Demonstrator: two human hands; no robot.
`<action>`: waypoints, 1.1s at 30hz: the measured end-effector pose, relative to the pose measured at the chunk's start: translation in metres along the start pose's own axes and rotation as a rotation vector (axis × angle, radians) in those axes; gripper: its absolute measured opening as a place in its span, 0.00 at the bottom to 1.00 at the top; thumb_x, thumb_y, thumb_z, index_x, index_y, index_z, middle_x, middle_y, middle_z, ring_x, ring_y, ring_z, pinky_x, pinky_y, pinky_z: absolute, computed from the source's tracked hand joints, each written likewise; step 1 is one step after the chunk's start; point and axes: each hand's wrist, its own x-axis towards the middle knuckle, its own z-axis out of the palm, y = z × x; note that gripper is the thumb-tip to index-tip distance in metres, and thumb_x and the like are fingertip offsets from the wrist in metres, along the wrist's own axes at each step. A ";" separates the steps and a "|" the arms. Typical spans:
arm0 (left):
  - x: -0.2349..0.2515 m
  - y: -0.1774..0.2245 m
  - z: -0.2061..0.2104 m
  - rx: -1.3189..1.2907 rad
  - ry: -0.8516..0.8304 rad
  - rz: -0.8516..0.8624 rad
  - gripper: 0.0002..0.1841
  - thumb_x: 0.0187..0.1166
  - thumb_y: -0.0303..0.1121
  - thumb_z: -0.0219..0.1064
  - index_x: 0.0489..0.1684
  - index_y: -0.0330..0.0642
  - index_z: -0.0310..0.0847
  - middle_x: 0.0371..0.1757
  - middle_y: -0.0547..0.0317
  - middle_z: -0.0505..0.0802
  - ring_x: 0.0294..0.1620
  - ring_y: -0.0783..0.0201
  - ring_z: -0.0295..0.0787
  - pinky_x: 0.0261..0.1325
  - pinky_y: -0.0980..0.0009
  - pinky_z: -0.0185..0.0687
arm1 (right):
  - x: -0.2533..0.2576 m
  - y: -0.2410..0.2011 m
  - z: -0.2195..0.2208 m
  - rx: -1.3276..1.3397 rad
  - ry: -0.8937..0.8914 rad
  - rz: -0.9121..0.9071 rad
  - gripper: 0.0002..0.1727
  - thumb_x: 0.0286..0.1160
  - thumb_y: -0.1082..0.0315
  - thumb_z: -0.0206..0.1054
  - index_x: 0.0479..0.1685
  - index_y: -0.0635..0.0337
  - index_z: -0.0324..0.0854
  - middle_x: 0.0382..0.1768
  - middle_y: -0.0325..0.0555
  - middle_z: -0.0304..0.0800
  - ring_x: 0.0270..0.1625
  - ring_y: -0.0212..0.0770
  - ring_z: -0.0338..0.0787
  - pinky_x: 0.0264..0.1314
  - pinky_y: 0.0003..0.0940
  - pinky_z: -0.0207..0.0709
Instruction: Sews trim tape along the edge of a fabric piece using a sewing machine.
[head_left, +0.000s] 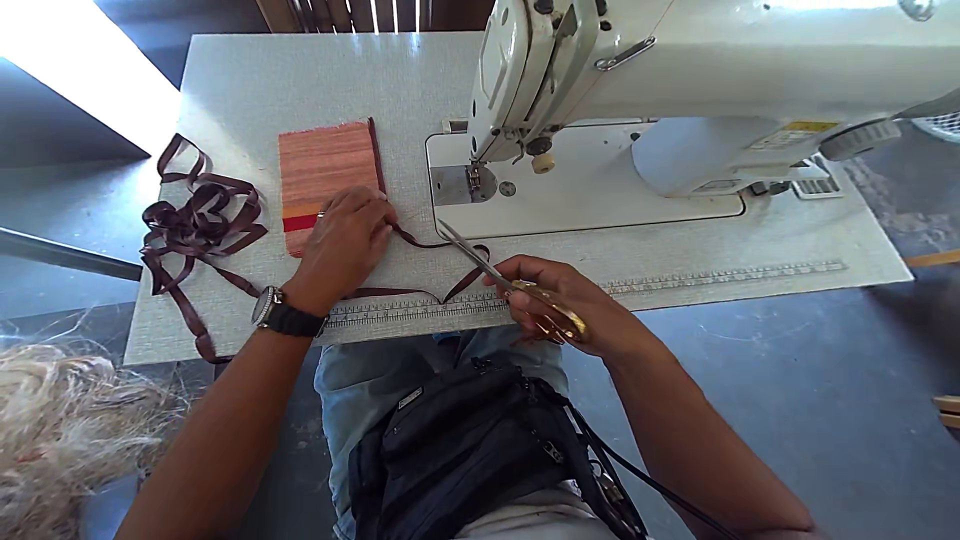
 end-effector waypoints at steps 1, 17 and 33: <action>-0.001 0.000 0.002 0.002 0.011 -0.008 0.11 0.85 0.33 0.61 0.53 0.42 0.89 0.67 0.48 0.89 0.78 0.47 0.78 0.83 0.43 0.65 | 0.005 -0.001 0.003 -0.020 0.007 0.030 0.24 0.78 0.46 0.70 0.60 0.56 0.82 0.38 0.38 0.85 0.27 0.27 0.80 0.29 0.19 0.77; -0.006 0.002 0.008 -0.075 0.168 -0.060 0.11 0.87 0.32 0.60 0.56 0.41 0.87 0.56 0.50 0.94 0.65 0.50 0.88 0.74 0.46 0.77 | 0.050 -0.009 0.044 -0.016 0.108 0.104 0.16 0.86 0.61 0.65 0.62 0.62 0.80 0.34 0.43 0.85 0.25 0.31 0.81 0.28 0.22 0.78; -0.015 0.007 0.004 -0.089 0.185 -0.070 0.09 0.86 0.31 0.62 0.56 0.41 0.85 0.49 0.51 0.93 0.53 0.52 0.91 0.61 0.46 0.82 | 0.063 -0.008 0.054 -0.112 0.085 0.058 0.13 0.88 0.65 0.63 0.62 0.62 0.81 0.38 0.44 0.85 0.29 0.32 0.83 0.33 0.24 0.80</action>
